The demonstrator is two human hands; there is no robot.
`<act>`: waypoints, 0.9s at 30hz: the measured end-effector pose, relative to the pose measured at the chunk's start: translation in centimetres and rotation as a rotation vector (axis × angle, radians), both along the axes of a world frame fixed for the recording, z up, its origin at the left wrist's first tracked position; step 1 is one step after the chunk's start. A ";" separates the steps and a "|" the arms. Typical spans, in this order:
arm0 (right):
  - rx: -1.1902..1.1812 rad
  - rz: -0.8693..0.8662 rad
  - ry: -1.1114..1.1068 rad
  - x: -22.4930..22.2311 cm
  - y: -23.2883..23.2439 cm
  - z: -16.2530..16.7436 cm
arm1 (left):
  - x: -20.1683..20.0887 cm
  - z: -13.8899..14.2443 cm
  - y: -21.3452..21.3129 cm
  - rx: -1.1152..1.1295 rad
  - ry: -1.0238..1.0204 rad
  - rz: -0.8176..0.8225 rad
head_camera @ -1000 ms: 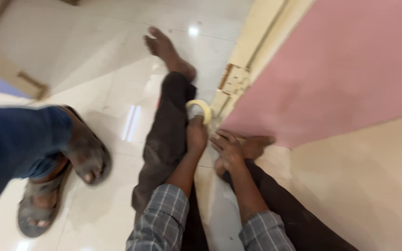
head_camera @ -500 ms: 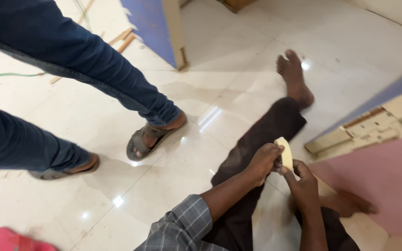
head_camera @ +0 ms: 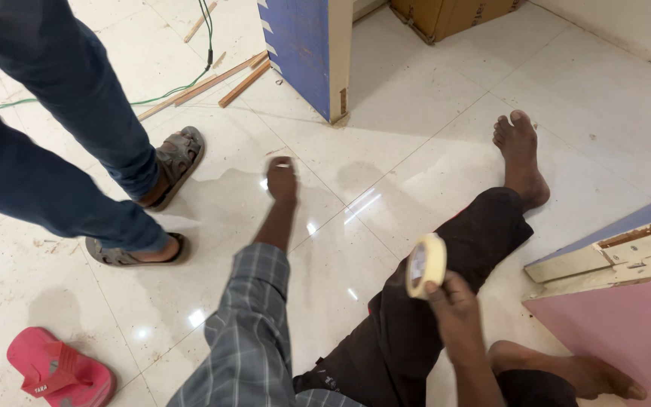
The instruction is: The person sits on the floor and applies masking tape to a thin wooden strip. They then press the taped strip along the bottom edge of a pink wall panel to secure it in place. Finally, they use a wooden mallet to tap the strip firmly against the wall.
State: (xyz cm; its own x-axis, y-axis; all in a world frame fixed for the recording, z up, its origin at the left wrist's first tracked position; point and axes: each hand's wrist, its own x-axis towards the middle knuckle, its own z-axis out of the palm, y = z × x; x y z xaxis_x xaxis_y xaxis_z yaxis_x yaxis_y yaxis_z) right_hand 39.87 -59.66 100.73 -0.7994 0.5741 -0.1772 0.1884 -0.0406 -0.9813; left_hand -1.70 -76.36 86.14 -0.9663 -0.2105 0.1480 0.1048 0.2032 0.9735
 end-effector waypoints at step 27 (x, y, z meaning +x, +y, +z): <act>-0.291 -0.111 0.048 -14.7 24.7 -17.9 | -14.6 -11.4 13.9 -0.507 -0.112 0.040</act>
State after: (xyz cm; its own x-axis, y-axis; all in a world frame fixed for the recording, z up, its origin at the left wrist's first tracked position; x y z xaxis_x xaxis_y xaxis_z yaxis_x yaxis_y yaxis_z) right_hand 25.16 -35.00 82.81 -0.7463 0.5886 -0.3107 0.1212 -0.3388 -0.9330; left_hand -16.26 -62.42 74.70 -0.9748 -0.1764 0.1367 -0.0123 0.6538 0.7565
